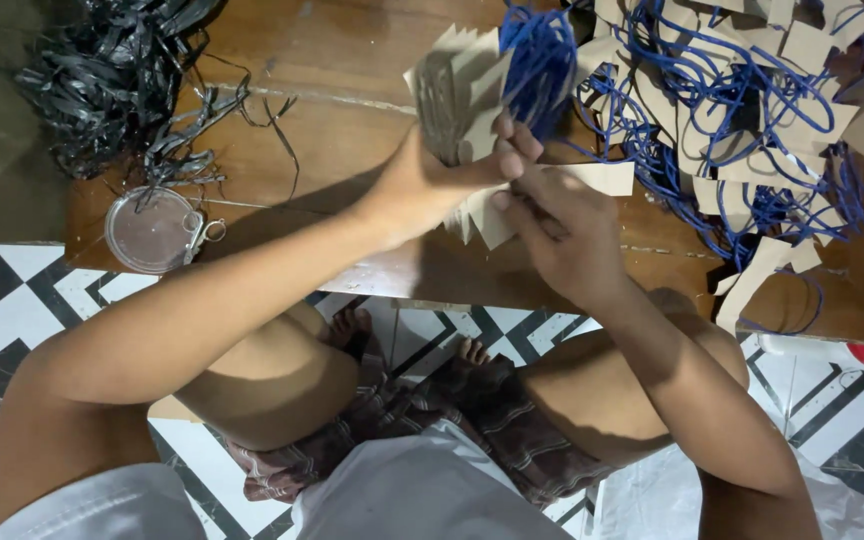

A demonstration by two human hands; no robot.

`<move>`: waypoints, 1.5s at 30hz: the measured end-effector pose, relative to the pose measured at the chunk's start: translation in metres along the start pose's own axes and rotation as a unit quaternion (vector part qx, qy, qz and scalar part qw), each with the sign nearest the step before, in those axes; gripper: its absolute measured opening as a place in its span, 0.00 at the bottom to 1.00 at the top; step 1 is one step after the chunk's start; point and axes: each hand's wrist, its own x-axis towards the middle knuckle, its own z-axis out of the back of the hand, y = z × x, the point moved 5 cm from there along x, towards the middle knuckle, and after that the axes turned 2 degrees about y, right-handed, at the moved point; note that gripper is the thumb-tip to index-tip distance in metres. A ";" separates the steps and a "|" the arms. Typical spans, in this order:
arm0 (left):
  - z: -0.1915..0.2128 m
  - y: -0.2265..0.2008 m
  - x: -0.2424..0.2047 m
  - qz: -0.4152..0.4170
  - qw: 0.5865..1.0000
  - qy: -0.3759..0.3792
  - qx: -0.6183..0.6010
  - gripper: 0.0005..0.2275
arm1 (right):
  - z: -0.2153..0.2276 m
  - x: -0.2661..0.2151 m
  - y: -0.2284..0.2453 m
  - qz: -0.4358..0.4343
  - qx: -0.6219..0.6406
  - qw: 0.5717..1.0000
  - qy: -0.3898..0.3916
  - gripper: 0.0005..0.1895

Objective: The person sits at a wooden table and repeatedly picks up small rectangular cardboard pieces and blue cords. They insert the cord through a hole in each piece, pull it through, and place the assembled unit on the table. The process continues with many pieces throughout the clip.

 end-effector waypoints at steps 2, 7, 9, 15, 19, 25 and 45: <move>-0.003 0.002 0.002 -0.010 1.000 -0.009 0.014 0.14 | 0.002 0.002 0.000 0.035 -0.088 0.995 -0.007 0.15; 0.005 0.013 0.011 -0.053 0.997 -0.009 0.051 0.12 | 0.019 0.005 0.004 0.068 -0.151 0.985 -0.044 0.07; -0.003 -0.016 0.007 -0.054 0.992 0.011 0.109 0.11 | 0.029 0.008 0.017 0.065 -0.082 0.990 -0.094 0.15; -0.009 0.006 -0.004 -0.041 0.978 0.049 0.200 0.26 | 0.020 0.004 0.020 -0.012 0.089 0.996 0.016 0.26; -0.012 0.008 -0.005 -0.093 0.958 0.084 0.257 0.27 | 0.020 0.004 0.019 -0.036 0.117 0.992 0.037 0.27; -0.022 0.020 -0.009 -0.028 0.945 0.154 0.286 0.29 | 0.020 0.005 0.019 -0.018 0.037 0.998 0.042 0.28; -0.023 0.018 -0.006 0.071 0.932 0.183 0.305 0.31 | 0.016 0.011 0.014 -0.080 0.123 0.989 -0.011 0.20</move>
